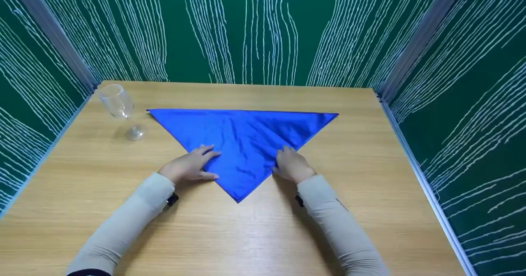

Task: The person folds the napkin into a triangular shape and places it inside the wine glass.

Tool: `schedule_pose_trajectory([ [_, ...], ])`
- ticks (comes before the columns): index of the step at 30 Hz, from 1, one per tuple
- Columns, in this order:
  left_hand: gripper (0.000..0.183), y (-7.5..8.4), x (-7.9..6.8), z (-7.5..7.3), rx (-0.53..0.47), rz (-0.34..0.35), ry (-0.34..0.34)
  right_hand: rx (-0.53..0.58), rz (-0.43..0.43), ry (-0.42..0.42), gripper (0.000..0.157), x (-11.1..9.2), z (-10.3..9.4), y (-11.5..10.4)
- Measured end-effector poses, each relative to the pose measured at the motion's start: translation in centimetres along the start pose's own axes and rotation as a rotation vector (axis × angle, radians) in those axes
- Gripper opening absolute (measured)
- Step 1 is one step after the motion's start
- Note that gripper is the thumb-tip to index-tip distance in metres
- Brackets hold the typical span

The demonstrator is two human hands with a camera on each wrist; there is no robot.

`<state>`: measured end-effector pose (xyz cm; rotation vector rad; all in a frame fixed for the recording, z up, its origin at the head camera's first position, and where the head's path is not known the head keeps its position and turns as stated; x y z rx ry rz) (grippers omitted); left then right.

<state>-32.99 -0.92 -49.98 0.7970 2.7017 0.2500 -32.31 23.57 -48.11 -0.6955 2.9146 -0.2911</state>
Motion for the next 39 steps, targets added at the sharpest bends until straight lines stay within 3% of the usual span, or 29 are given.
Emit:
schedule_pose_trajectory([
  [13,0.076,-1.0,1.1,-0.6,-0.039,-0.014,0.023,-0.016,0.0,0.071,0.038,0.9,-0.1,0.8],
  [24,0.071,-1.1,1.7,-0.9,-0.026,0.009,0.064,-0.034,0.001,0.108,0.031,1.0,-0.2,0.6],
  [28,0.059,0.2,1.5,-0.9,0.029,0.08,0.089,-0.036,0.001,0.114,0.031,1.0,-0.2,0.6],
  [39,0.03,5.8,0.1,-1.2,0.222,0.366,0.2,-0.034,0.009,0.083,0.033,1.1,0.0,0.7],
])
Point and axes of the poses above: each hand's wrist, its own x-axis towards the middle knuckle, its own z-axis out of the palm, y = z × x, the point moved 8 cm from there along x, towards the middle knuckle, and after that the axes turned 4 degrees about x, right-handed, at the moved point
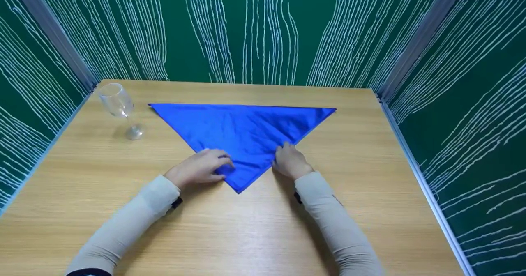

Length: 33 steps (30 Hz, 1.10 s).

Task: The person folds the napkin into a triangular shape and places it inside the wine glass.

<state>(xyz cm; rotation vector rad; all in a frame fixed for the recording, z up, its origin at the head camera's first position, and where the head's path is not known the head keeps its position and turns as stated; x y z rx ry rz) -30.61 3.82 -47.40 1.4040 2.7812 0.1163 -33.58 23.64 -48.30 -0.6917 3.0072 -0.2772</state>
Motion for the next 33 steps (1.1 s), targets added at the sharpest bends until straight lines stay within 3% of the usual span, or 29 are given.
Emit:
schedule_pose_trajectory([
  [8,0.015,2.4,0.3,-0.2,0.097,0.147,0.061,0.013,0.007,0.007,0.031,0.0,0.1,0.1],
  [15,0.007,2.6,0.4,-0.1,0.115,0.141,0.067,0.008,0.002,0.003,0.027,0.1,0.2,0.2],
  [22,0.005,2.3,0.4,0.2,0.063,0.111,0.061,-0.014,0.01,-0.048,0.035,-0.1,0.2,0.5],
  [24,0.005,2.2,0.4,0.3,0.042,0.105,0.058,-0.031,-0.033,-0.019,0.039,-0.2,0.0,0.1],
  [29,0.006,1.9,0.3,0.3,0.008,0.097,0.066,0.002,-0.239,0.087,0.037,-0.7,-0.1,-2.1],
  [33,0.005,1.8,0.3,0.3,0.012,0.099,0.074,0.072,-0.37,0.103,0.032,-1.1,-0.1,-4.3],
])
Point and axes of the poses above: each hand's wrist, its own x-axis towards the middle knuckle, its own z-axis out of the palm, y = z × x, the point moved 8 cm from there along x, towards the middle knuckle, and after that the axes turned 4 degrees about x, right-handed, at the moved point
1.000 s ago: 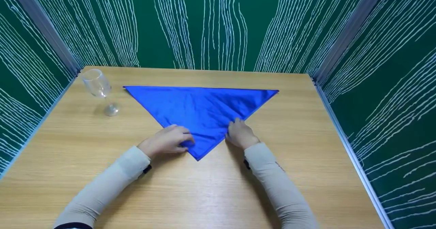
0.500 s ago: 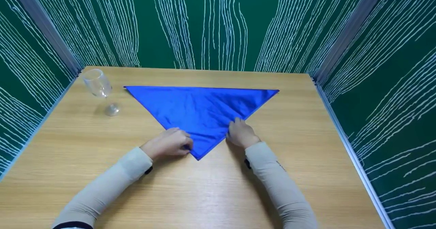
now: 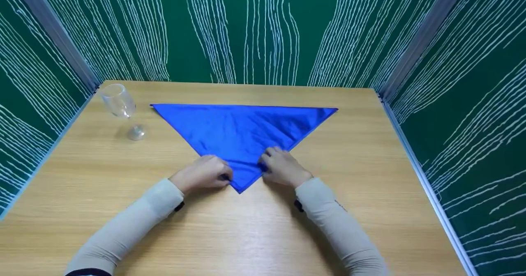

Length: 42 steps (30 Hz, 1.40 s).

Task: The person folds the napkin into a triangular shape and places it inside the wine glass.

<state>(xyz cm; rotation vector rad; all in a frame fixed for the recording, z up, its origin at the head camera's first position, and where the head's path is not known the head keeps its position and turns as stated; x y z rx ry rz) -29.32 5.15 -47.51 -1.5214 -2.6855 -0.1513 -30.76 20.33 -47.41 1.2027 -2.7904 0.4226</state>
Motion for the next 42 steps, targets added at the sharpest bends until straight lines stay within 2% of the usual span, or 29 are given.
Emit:
schedule_pose_trajectory([
  [6,0.006,0.1,-0.1,0.0,0.028,0.007,0.01,0.095,-0.096,0.011,0.03,0.2,0.5,-2.3],
  [13,0.009,0.4,-0.2,-0.1,0.028,0.024,0.048,0.228,-0.096,-0.029,0.03,0.5,1.5,-3.4],
  [23,0.008,0.1,0.0,0.0,0.017,-0.011,0.037,0.225,-0.049,-0.078,0.032,0.7,2.6,-3.5],
  [30,0.007,-0.2,-0.1,-0.2,-0.01,-0.02,0.054,0.199,-0.076,-0.04,0.014,0.7,2.4,-3.7],
  [35,0.011,-0.4,0.0,0.0,-0.058,-0.074,0.004,0.203,-0.075,-0.033,0.01,0.9,2.4,-3.7],
  [42,0.02,-0.4,0.3,0.0,-0.053,-0.154,0.001,0.219,-0.073,-0.021,0.011,1.1,2.3,-3.7],
])
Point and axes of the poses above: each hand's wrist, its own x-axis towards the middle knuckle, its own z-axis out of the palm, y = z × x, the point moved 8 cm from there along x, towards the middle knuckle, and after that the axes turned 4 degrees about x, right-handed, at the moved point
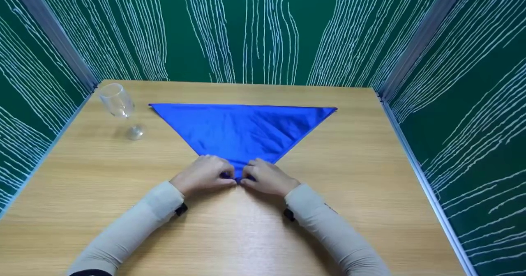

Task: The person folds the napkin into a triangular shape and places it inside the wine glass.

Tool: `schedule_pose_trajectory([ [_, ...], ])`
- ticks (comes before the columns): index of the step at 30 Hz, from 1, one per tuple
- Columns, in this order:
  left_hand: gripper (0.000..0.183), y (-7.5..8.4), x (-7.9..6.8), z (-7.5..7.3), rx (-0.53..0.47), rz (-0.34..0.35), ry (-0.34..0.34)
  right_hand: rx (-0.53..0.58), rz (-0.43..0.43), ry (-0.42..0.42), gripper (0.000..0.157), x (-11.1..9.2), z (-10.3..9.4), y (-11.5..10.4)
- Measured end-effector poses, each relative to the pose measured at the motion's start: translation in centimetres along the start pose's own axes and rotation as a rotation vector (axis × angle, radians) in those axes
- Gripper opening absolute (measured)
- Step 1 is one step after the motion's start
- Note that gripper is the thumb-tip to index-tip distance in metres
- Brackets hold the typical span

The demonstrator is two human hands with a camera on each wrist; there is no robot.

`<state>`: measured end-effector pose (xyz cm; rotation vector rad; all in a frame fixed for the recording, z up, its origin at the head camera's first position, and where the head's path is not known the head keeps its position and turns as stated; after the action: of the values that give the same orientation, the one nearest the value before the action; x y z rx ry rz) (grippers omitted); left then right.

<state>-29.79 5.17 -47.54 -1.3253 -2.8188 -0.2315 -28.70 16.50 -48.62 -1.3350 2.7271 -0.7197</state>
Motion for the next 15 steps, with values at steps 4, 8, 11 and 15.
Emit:
schedule_pose_trajectory([
  [4,0.02,-0.2,-0.01,0.29,-0.01,-0.038,-0.015,-0.005,0.004,0.016,0.013,0.11,-0.07,-0.02],
  [8,0.023,-0.43,-0.06,0.5,-0.023,-0.069,-0.027,-0.015,0.007,0.026,0.015,0.28,-0.14,-0.08],
  [11,0.024,-0.49,-0.07,0.64,-0.015,-0.082,-0.034,-0.035,0.011,0.028,0.015,0.47,-0.03,-0.09],
  [15,0.024,-0.42,-0.01,0.79,-0.007,-0.089,-0.047,-0.061,0.041,0.021,0.016,0.66,0.23,0.06],
])
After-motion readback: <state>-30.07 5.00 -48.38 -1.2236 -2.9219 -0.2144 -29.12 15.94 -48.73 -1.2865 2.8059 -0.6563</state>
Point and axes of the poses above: each hand's wrist, its own x-axis towards the middle knuckle, its own z-axis out of the palm, y = z × x, the point moved 8 cm from there along x, towards the middle knuckle, and after that the axes turned 4 degrees about x, right-handed, at the moved point
